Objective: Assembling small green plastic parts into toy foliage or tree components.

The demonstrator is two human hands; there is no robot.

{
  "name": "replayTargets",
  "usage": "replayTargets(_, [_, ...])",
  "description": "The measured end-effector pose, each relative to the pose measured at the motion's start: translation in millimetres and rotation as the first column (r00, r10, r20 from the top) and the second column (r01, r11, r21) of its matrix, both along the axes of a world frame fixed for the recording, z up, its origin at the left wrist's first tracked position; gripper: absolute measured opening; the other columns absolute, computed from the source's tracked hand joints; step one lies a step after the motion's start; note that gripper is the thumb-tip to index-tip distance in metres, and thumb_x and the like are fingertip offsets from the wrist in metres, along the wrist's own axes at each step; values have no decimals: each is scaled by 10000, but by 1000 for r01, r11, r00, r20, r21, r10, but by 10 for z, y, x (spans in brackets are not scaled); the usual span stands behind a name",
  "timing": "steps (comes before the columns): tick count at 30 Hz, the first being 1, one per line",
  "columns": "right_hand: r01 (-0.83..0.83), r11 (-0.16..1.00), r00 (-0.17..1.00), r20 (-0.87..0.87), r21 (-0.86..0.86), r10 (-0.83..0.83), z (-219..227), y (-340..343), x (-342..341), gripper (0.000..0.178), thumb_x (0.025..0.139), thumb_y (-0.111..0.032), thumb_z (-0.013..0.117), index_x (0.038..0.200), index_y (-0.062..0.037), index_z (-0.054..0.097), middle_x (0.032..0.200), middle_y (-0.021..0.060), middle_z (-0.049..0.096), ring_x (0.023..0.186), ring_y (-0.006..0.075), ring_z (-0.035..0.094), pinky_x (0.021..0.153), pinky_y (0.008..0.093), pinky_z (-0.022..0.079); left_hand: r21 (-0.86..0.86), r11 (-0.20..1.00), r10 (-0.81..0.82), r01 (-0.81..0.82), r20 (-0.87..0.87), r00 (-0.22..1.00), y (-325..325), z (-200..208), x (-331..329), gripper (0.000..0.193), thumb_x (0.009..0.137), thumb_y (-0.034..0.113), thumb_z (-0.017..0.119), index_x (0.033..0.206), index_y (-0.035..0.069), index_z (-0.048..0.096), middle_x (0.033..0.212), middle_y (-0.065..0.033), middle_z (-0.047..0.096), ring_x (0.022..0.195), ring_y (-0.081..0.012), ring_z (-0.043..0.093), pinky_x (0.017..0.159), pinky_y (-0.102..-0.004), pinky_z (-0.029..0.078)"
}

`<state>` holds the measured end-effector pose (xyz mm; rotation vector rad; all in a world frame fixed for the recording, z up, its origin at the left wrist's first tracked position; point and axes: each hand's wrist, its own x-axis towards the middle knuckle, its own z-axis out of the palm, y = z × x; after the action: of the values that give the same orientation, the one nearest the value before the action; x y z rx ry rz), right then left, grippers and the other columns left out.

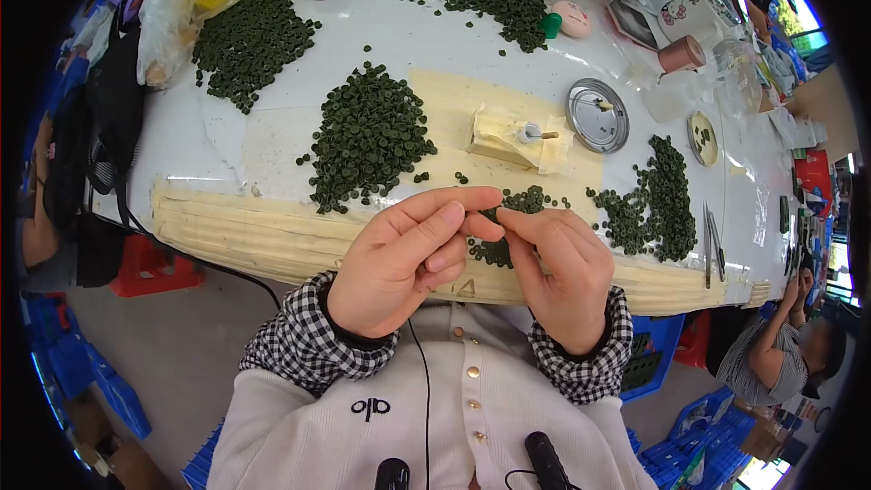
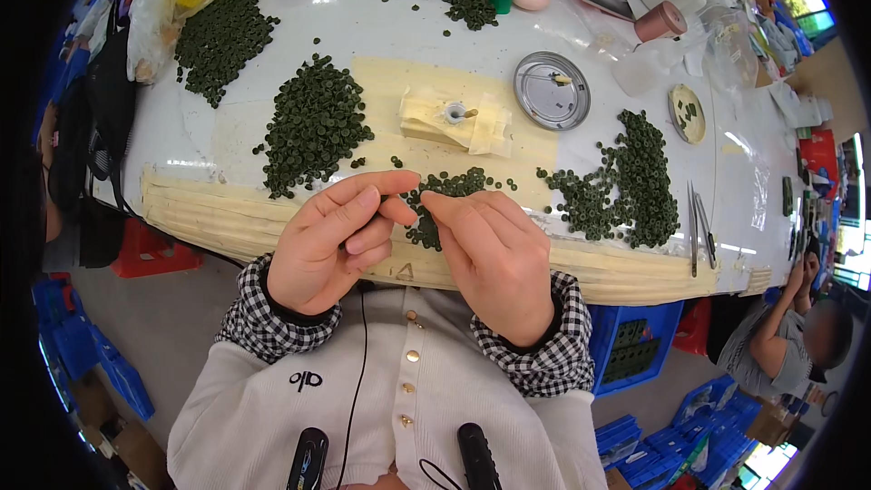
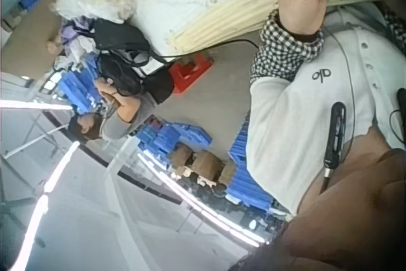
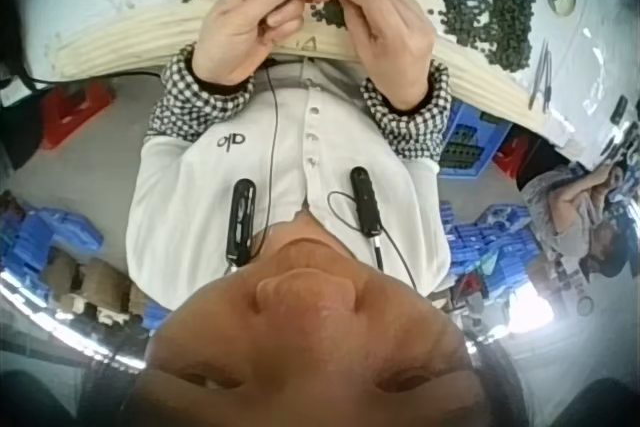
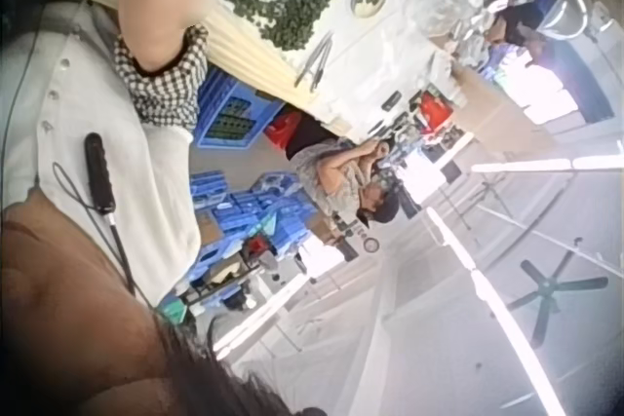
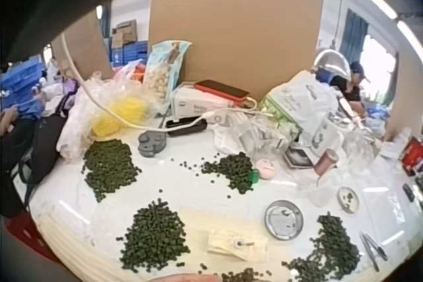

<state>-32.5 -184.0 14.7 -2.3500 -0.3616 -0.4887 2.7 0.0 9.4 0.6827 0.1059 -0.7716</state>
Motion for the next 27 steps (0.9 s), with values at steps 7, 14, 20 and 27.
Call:
replayTargets(7, [-1, 1000, 1000, -16, 18, 1, -17, -52, -7, 199, 702, 51, 743, 882, -23, 698, 817, 93, 669, 743, 258, 635, 648, 332, 511, 1, 1000, 29, -29, 43, 999, 34, -50, 12, 213, 1018, 101, 467, 1176, 7, 574, 1048, -119, 689, 574, -15, 318, 517, -160, 316])
replayTargets(14, [44, 983, 997, -65, 179, -33, -18, -44, -8, 192, 721, 66, 735, 892, -18, 712, 800, 95, 672, 717, 241, 637, 629, 310, 497, 77, 997, 5, -14, 113, 994, 42, -56, 11, 213, 1014, 91, 480, 1181, 12, 586, 1037, -120, 696, 558, -3, 318, 495, -155, 301])
replayTargets(20, [136, 925, 973, -224, 355, -57, 27, -57, -45, 163, 736, 53, 752, 881, -11, 718, 775, 82, 681, 675, 168, 638, 619, 269, 496, 41, 999, 15, -19, 91, 996, 21, -47, 12, 230, 1017, 90, 478, 1209, 11, 577, 1057, -120, 689, 563, -2, 316, 497, -156, 302])
replayTargets(27, [-18, 872, 990, -116, 489, 85, 54, -75, 1, 166, 710, 58, 779, 845, -3, 703, 802, 89, 689, 669, 159, 631, 619, 259, 497, -16, 1000, -9, 10, 87, 996, 32, -174, -3, 185, 994, 115, 556, 1140, 11, 605, 1005, -79, 680, 561, -22, 346, 510, -177, 301])
